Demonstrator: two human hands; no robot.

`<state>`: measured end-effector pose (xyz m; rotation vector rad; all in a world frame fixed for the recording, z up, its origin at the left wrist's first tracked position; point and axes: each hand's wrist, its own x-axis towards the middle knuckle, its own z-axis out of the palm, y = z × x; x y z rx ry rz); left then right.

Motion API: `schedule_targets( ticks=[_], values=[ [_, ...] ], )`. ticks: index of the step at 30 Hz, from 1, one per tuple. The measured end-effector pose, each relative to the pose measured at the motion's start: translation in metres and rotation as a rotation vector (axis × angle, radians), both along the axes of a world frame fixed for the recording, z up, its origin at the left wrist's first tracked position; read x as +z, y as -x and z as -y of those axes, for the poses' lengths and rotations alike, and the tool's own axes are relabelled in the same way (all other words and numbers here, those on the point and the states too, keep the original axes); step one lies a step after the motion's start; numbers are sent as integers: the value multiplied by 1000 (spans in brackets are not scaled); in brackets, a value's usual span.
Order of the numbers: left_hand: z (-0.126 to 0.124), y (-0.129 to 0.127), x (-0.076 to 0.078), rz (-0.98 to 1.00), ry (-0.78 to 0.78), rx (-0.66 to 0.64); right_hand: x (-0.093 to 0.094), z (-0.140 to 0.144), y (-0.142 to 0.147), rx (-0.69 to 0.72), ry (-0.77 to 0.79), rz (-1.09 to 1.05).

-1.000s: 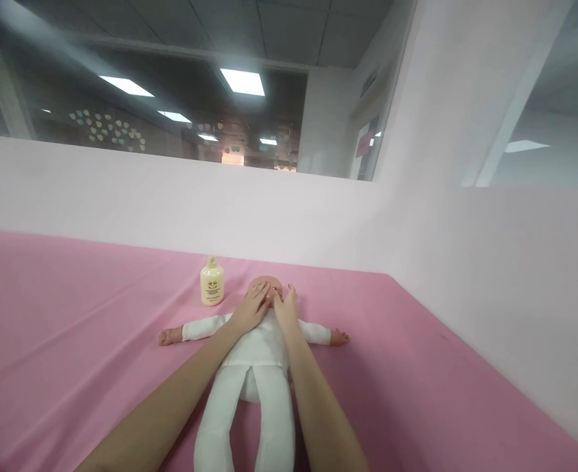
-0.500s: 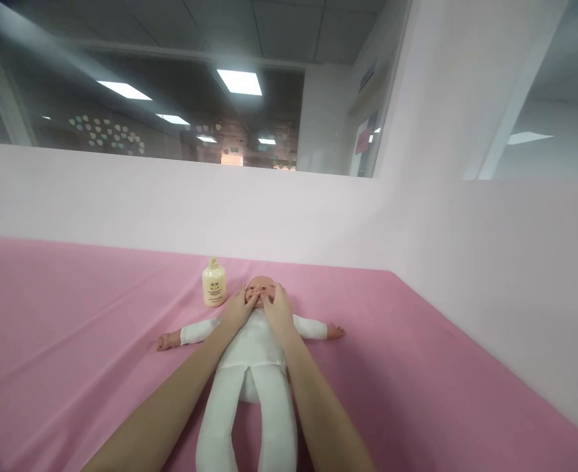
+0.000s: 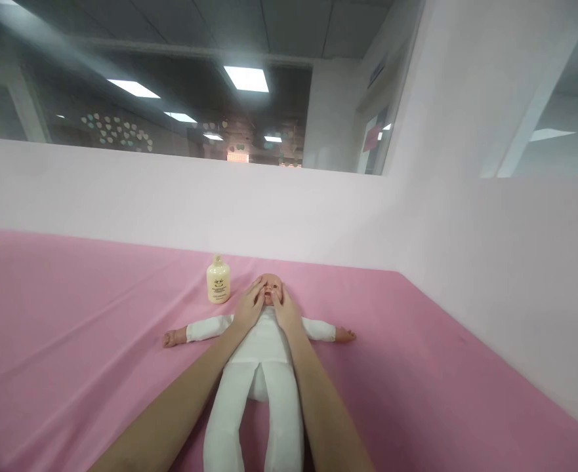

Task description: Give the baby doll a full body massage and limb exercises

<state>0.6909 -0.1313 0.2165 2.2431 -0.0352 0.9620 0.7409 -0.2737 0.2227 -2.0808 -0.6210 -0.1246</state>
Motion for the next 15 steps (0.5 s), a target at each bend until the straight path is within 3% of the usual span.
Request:
schedule_targets(
  ticks=[3,5,11,15],
  values=[
    [0,2,1,5,38,3,0,2,-3,-70,117,-132],
    [0,3,2,1,53,3,-1,3,-5,-76,105,-66],
    [1,2,2,-4,15,24,10,4,-13,239,84,395],
    [-1,-2,2,4,-38,48,25,-3,-20,229,11,398]
  ],
)
